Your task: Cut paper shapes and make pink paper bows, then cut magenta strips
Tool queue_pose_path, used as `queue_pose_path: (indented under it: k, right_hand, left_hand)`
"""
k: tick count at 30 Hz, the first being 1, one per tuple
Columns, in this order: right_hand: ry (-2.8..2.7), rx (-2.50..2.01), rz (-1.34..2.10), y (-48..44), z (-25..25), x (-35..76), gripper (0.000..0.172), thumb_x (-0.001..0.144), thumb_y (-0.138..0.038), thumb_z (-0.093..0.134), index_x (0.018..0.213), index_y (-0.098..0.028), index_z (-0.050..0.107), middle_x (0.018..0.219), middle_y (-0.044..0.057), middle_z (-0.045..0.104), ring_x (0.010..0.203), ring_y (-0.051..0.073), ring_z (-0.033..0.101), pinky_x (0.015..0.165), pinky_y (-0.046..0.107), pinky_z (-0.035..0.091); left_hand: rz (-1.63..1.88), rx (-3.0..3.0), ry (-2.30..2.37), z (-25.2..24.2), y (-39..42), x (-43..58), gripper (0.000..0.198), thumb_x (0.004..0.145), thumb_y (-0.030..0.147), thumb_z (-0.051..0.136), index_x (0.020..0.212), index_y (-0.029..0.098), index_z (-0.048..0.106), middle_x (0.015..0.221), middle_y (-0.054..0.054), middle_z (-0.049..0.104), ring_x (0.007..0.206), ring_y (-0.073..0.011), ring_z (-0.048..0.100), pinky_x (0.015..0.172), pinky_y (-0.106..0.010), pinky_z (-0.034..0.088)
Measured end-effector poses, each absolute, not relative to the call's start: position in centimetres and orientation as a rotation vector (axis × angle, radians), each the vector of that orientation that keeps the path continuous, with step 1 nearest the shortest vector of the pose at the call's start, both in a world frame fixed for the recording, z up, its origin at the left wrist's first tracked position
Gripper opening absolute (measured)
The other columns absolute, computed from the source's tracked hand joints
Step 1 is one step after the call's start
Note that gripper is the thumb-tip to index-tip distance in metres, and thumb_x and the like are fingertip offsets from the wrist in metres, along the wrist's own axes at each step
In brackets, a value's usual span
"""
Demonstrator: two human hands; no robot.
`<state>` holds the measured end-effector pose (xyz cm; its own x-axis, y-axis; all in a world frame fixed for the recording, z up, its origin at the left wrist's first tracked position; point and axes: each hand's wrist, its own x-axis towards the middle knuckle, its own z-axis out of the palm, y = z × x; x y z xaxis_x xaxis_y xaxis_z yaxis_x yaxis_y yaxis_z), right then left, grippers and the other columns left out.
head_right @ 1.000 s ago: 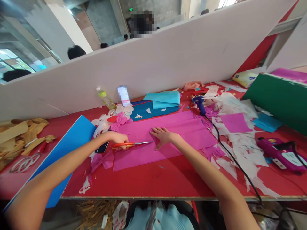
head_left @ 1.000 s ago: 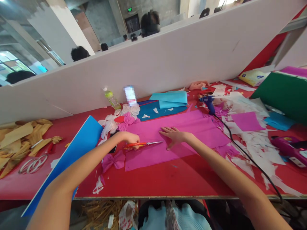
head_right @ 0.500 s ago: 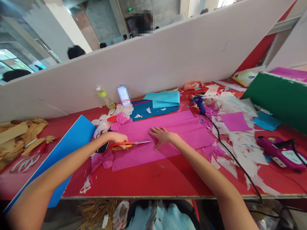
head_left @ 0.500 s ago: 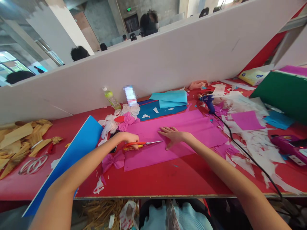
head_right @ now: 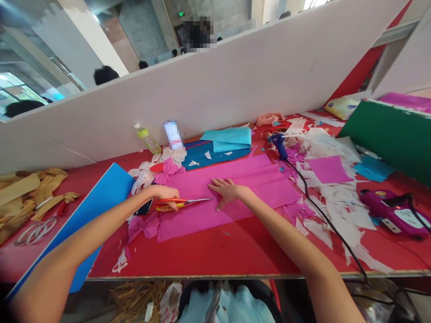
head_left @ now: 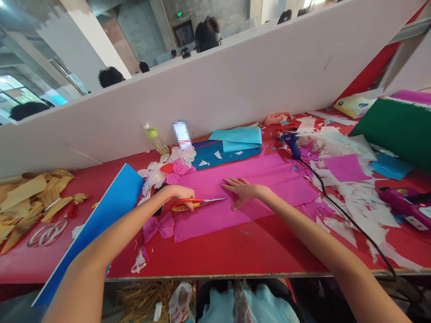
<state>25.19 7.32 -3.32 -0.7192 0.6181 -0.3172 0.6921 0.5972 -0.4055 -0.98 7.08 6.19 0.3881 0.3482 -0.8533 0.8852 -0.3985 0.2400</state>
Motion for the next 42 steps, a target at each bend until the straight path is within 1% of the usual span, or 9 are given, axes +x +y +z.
queue_pose_path:
  k: [4,9,14,18,23,29,36,39,42]
  right_hand:
    - [2.734,1.164,-0.728,7.0,-3.0,26.7,0.118,0.059,-0.07,0.061,0.146,-0.023,-0.003,0.151,0.009,-0.013,0.138,0.031,-0.009,0.11,0.051,-0.001]
    - [2.715,1.129,-0.724,6.6,-3.6,28.4,0.108,0.064,-0.069,0.058,0.146,-0.025,0.004,0.152,0.008,-0.006,0.139,0.029,-0.007,0.11,0.052,0.0]
    - [2.74,1.142,-0.756,6.8,-4.3,28.4,0.108,0.061,-0.068,0.06,0.146,-0.026,0.007,0.152,0.008,-0.005,0.138,0.033,-0.006,0.109,0.055,-0.001]
    - [2.732,1.149,-0.764,6.8,-4.3,28.2,0.109,0.062,-0.067,0.061,0.146,-0.027,0.006,0.152,0.007,-0.005,0.138,0.032,-0.006,0.109,0.053,-0.002]
    - [2.731,1.171,-0.778,6.8,-4.3,28.2,0.109,0.06,-0.067,0.062,0.146,-0.028,0.007,0.153,0.006,-0.004,0.138,0.033,-0.006,0.109,0.053,-0.002]
    - [2.715,1.156,-0.748,6.6,-3.9,28.1,0.11,0.061,-0.067,0.061,0.146,-0.026,0.005,0.152,0.007,-0.005,0.138,0.032,-0.006,0.109,0.054,-0.001]
    - [2.706,1.148,-0.745,6.5,-3.7,28.2,0.11,0.062,-0.067,0.06,0.146,-0.025,0.004,0.152,0.007,-0.007,0.138,0.031,-0.007,0.109,0.053,-0.002]
    - [2.724,1.142,-0.772,6.5,-3.8,28.3,0.11,0.061,-0.068,0.06,0.146,-0.026,0.004,0.152,0.007,-0.007,0.138,0.032,-0.007,0.108,0.054,-0.002]
    - [2.732,1.142,-0.784,6.6,-3.8,28.3,0.11,0.06,-0.069,0.06,0.146,-0.029,0.005,0.152,0.006,-0.006,0.138,0.032,-0.007,0.108,0.054,-0.003]
  left_hand:
    - [-0.944,1.837,1.075,5.9,6.9,-1.2,0.033,0.066,0.044,0.062,0.078,0.013,0.069,0.057,-0.002,0.063,0.051,-0.013,0.053,0.046,-0.022,0.041]
    - [-0.95,1.878,1.055,5.5,7.2,-1.4,0.029,0.064,0.031,0.062,0.087,0.015,0.071,0.071,-0.003,0.068,0.061,-0.0134,0.058,0.051,-0.02,0.044]
    - [-0.956,1.87,1.036,5.5,7.4,-1.2,0.031,0.065,0.029,0.061,0.091,0.015,0.071,0.076,-0.004,0.07,0.062,-0.0139,0.058,0.051,-0.021,0.043]
    - [-0.947,1.896,1.021,5.6,7.4,-0.8,0.031,0.065,0.03,0.061,0.091,0.015,0.071,0.078,-0.004,0.07,0.064,-0.0136,0.058,0.051,-0.02,0.043]
    - [-0.96,1.891,1.001,5.4,7.6,-0.3,0.03,0.067,0.034,0.061,0.089,0.015,0.07,0.074,-0.004,0.069,0.06,-0.013,0.057,0.052,-0.02,0.044]
    - [-0.982,1.914,0.946,5.3,7.9,0.1,0.027,0.069,0.04,0.062,0.071,0.014,0.068,0.068,-0.003,0.067,0.057,-0.0131,0.057,0.051,-0.021,0.044]
    - [-0.935,1.83,0.93,6.3,7.4,0.6,0.034,0.066,0.047,0.065,0.061,0.013,0.065,0.055,-0.001,0.062,0.05,-0.0127,0.055,0.047,-0.022,0.043]
    - [-0.955,1.781,0.933,6.0,7.5,0.5,0.033,0.068,0.046,0.063,0.062,0.013,0.066,0.052,-0.002,0.061,0.048,-0.0134,0.055,0.045,-0.023,0.043]
    - [-0.958,1.808,1.02,5.3,7.8,0.0,0.024,0.066,0.036,0.062,0.071,0.013,0.068,0.059,-0.003,0.065,0.051,-0.0138,0.056,0.047,-0.023,0.044]
